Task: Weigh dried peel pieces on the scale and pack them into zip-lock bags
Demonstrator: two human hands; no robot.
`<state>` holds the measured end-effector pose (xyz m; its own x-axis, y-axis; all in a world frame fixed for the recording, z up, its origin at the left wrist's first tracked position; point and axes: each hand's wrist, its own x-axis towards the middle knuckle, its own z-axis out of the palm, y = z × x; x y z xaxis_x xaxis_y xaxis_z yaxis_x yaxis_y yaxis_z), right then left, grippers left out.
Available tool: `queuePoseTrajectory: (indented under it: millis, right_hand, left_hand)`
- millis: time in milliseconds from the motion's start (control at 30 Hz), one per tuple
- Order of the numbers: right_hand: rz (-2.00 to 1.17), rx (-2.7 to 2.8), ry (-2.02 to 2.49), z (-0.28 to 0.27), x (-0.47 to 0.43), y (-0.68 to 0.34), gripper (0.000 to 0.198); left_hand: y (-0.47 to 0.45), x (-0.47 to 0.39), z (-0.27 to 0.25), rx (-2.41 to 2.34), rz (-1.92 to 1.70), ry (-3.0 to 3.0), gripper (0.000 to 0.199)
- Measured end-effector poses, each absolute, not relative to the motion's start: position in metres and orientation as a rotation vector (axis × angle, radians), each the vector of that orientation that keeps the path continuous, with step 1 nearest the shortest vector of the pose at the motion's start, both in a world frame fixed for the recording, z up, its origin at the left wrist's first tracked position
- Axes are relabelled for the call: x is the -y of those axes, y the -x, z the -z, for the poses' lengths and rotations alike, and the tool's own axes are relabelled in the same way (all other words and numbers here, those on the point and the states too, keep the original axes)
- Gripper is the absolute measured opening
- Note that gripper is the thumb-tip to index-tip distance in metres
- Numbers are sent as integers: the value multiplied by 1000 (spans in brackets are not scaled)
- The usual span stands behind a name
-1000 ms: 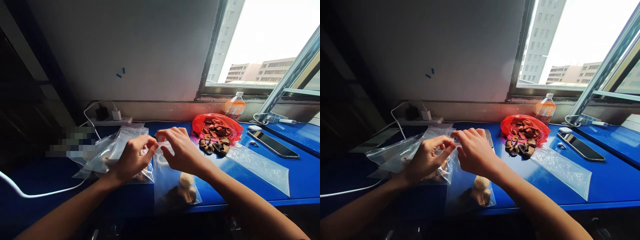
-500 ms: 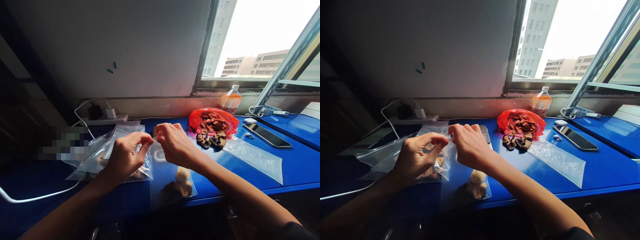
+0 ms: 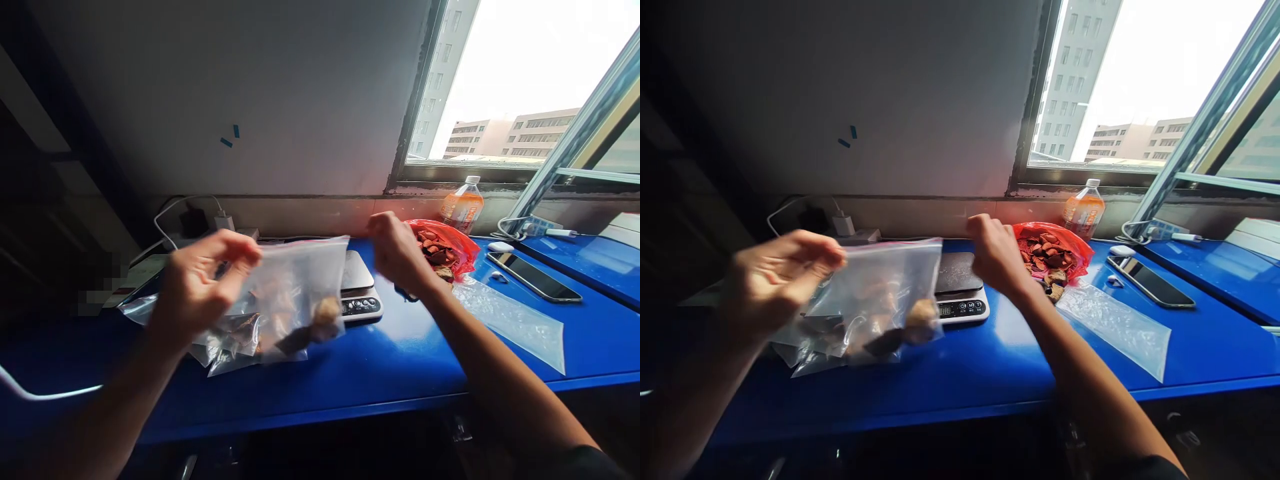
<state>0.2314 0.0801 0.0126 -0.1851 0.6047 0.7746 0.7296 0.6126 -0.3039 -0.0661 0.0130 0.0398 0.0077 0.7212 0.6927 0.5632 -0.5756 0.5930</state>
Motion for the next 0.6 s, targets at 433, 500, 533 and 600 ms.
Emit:
queuePoseTrajectory:
  millis: [433,500,533,600]
  right_hand:
    - [-459,1984,881,-11,-52,-220,18]
    - [-489,2014,822,-11,-52,-199,14]
    - [-494,2005,807,-11,-52,-194,15]
    - [-495,1968,801,-10,-52,-191,16]
  left_hand:
    - [67,-37,-34,-1234,-1414,-1958,15]
    - [64,-36,-31,-1237,-1377,-1968,16]
    - [64,-36,-30,-1249,-1357,-1967,16]
    - [64,-36,-28,-1269,-1312,-1968,16]
